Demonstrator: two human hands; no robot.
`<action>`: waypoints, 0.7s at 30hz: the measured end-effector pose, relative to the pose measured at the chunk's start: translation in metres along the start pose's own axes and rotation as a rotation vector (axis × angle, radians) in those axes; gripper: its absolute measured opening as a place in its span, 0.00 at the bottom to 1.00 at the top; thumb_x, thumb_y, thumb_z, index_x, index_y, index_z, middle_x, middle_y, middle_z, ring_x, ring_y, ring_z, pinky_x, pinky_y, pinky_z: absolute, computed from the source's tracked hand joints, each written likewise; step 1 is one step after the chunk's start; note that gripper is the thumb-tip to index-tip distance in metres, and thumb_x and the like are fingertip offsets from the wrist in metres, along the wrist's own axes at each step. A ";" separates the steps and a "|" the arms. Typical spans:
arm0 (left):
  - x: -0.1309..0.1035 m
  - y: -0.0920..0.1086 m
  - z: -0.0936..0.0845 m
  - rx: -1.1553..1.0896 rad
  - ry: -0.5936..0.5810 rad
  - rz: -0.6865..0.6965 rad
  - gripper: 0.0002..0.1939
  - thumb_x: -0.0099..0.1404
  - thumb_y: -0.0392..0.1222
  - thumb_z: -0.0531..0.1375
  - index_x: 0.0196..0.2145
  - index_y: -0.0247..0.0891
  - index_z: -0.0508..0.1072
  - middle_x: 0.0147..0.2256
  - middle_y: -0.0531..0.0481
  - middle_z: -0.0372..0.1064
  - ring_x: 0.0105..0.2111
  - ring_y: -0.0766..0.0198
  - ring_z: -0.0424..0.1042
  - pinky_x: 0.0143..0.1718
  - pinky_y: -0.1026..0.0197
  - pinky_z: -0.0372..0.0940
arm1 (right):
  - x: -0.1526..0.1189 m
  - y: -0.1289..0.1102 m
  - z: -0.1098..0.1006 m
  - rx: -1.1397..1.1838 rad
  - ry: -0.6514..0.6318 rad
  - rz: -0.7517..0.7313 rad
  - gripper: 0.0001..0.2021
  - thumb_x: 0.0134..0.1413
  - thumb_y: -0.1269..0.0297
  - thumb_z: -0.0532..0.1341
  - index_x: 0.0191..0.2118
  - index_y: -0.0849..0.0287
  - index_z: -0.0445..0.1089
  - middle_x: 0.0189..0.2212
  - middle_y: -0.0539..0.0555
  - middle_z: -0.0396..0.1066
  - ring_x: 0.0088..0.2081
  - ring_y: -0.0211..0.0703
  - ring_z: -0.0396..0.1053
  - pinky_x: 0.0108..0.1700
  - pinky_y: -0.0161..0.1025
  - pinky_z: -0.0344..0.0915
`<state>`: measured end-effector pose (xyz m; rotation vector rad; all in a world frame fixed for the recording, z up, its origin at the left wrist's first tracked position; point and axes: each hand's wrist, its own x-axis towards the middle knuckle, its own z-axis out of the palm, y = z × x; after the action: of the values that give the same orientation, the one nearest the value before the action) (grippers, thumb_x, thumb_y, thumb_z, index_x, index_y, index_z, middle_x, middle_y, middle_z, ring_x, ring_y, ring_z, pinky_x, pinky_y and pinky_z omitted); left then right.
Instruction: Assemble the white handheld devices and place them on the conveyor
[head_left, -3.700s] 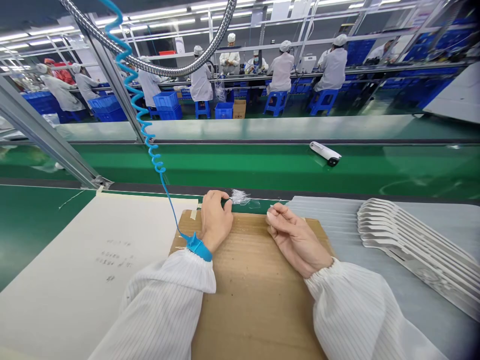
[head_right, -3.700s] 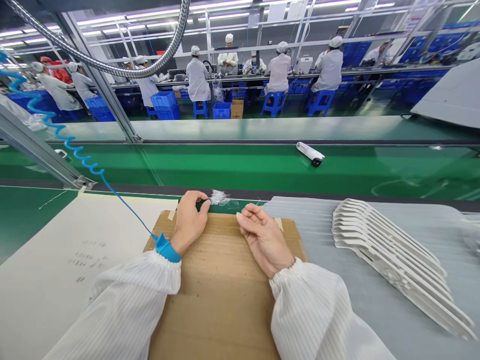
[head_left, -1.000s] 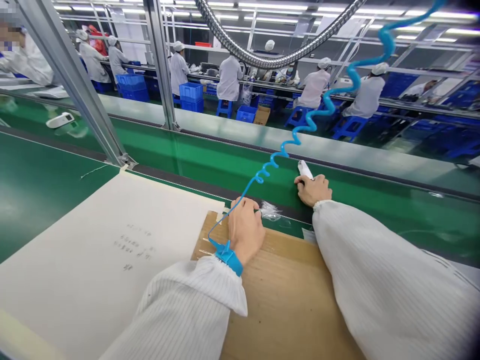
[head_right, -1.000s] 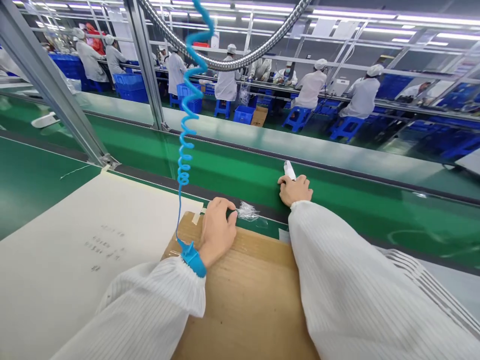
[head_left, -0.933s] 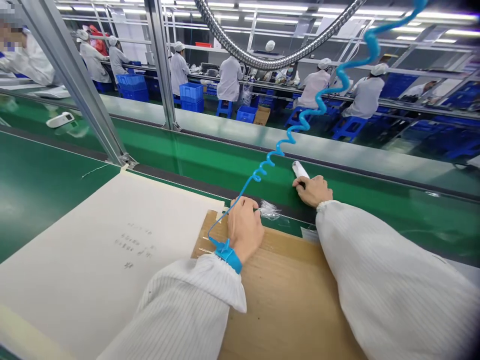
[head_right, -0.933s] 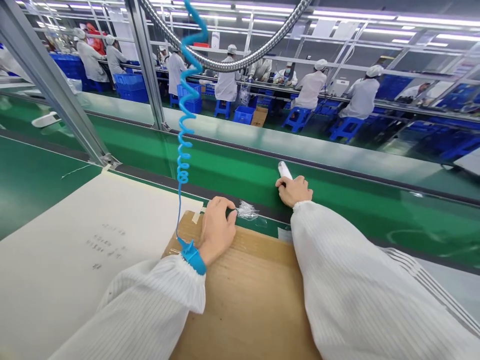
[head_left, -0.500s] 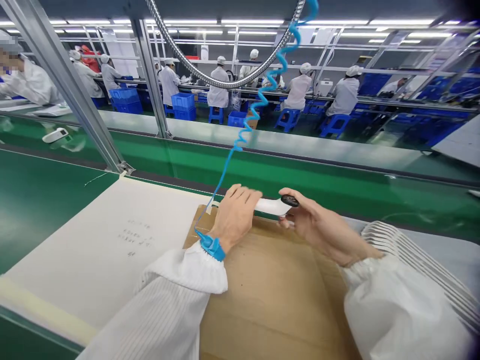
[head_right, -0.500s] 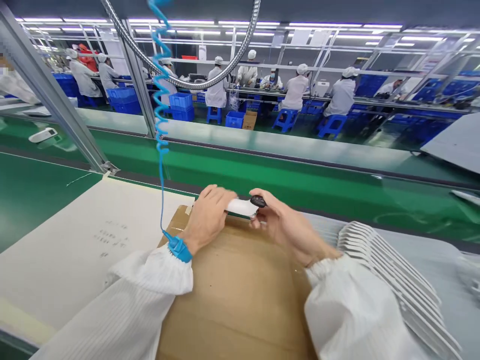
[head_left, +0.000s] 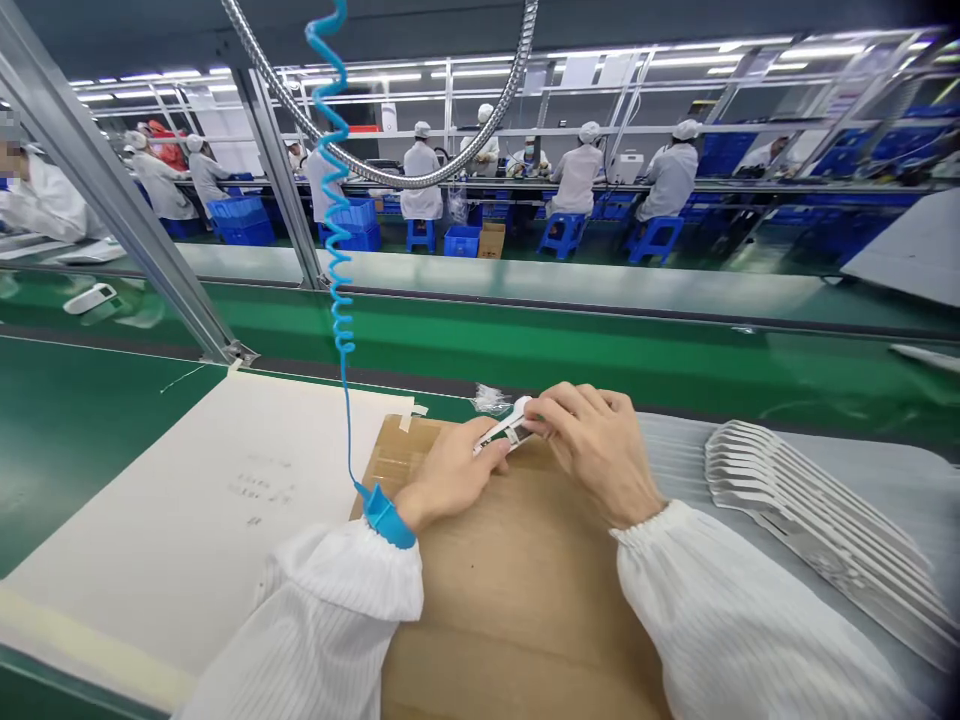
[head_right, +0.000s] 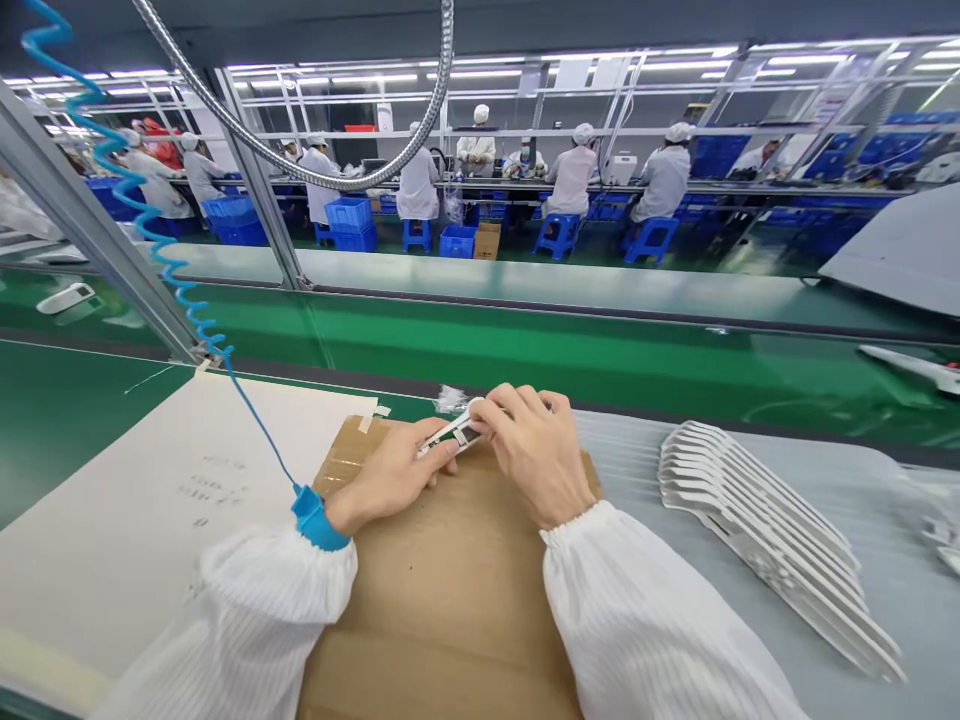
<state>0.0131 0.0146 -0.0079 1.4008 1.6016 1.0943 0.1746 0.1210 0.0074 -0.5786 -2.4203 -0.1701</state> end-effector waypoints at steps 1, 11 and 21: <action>0.000 -0.001 0.000 0.009 0.018 -0.002 0.12 0.70 0.48 0.53 0.36 0.39 0.71 0.31 0.52 0.73 0.26 0.67 0.67 0.30 0.63 0.59 | -0.001 -0.001 0.000 -0.054 -0.029 -0.051 0.11 0.68 0.72 0.54 0.34 0.54 0.69 0.33 0.50 0.73 0.34 0.44 0.65 0.42 0.47 0.53; 0.014 -0.015 -0.019 -0.168 0.553 -0.219 0.13 0.70 0.45 0.53 0.31 0.37 0.70 0.28 0.50 0.74 0.21 0.67 0.65 0.27 0.62 0.58 | 0.034 0.005 0.057 0.196 -0.255 0.344 0.08 0.66 0.64 0.53 0.34 0.54 0.64 0.30 0.50 0.72 0.34 0.45 0.68 0.37 0.42 0.57; 0.008 -0.007 -0.018 -0.327 0.496 -0.162 0.17 0.70 0.54 0.53 0.35 0.37 0.70 0.32 0.50 0.74 0.23 0.69 0.65 0.27 0.63 0.56 | -0.002 0.024 0.024 0.016 -0.203 0.307 0.08 0.61 0.62 0.55 0.44 0.53 0.69 0.45 0.57 0.74 0.44 0.54 0.72 0.41 0.48 0.61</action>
<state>-0.0069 0.0198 -0.0078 0.8071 1.7304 1.6046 0.1735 0.1475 -0.0134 -0.9911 -2.4836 0.0393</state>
